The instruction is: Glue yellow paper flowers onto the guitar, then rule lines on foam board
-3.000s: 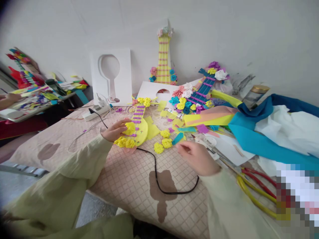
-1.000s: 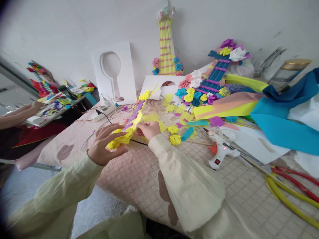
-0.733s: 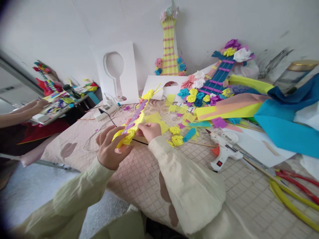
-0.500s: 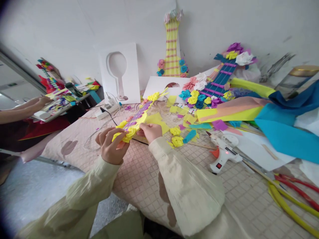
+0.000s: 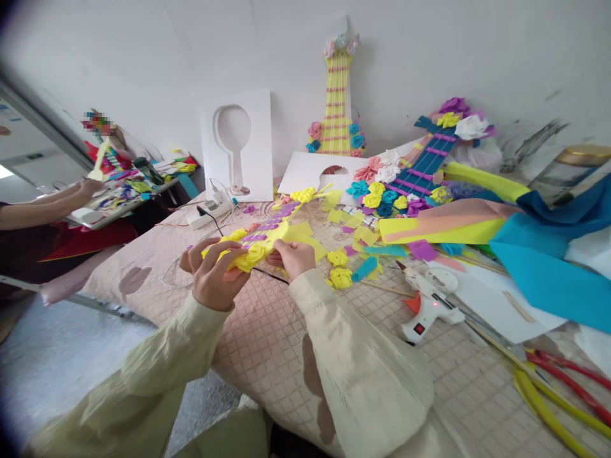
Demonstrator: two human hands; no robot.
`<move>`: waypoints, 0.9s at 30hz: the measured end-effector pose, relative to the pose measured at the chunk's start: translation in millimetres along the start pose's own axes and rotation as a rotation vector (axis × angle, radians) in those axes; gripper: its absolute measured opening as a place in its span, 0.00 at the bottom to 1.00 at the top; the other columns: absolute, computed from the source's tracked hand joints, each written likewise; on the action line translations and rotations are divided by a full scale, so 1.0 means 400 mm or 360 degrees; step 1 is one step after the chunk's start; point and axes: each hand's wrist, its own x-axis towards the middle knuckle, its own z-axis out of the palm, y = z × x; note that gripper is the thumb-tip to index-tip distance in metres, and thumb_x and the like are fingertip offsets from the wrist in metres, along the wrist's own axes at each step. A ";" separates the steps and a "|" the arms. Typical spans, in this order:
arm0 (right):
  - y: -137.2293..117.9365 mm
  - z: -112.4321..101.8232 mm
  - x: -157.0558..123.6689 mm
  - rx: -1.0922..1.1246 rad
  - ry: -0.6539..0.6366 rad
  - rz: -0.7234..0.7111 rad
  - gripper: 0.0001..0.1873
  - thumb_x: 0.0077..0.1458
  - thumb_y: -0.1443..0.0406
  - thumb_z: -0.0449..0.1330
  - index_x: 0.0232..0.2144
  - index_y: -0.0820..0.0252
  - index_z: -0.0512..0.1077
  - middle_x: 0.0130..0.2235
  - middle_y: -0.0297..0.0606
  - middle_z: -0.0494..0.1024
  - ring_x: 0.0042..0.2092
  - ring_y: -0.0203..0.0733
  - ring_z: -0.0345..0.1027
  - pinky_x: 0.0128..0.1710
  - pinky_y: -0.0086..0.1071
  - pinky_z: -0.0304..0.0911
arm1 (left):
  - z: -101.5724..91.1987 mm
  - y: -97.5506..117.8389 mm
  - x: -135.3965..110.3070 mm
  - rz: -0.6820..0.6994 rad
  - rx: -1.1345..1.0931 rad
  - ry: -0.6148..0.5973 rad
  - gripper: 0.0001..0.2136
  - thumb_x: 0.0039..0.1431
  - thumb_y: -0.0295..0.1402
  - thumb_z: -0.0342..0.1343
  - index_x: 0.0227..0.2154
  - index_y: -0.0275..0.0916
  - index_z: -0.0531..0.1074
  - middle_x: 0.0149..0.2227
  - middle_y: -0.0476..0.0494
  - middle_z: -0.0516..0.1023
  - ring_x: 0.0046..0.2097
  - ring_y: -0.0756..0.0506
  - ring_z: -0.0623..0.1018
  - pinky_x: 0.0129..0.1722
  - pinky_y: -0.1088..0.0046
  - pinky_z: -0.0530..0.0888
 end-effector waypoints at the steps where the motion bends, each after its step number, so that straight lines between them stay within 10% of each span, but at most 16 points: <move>1: -0.001 0.000 -0.001 0.0015 0.0000 0.0012 0.11 0.45 0.75 0.55 0.14 0.64 0.67 0.15 0.34 0.69 0.19 0.32 0.65 0.18 0.19 0.65 | 0.000 -0.002 0.001 0.0017 0.0013 -0.0008 0.11 0.45 0.28 0.58 0.33 0.48 0.69 0.36 0.50 0.75 0.47 0.40 0.66 0.48 0.55 0.53; 27: 0.001 -0.010 0.004 0.0002 0.0009 0.0093 0.13 0.45 0.75 0.55 0.12 0.63 0.66 0.15 0.33 0.69 0.18 0.32 0.64 0.17 0.19 0.63 | 0.011 -0.026 0.032 0.0310 -0.0304 -0.0214 0.06 0.42 0.27 0.58 0.22 0.44 0.67 0.38 0.46 0.71 0.46 0.40 0.63 0.43 0.58 0.60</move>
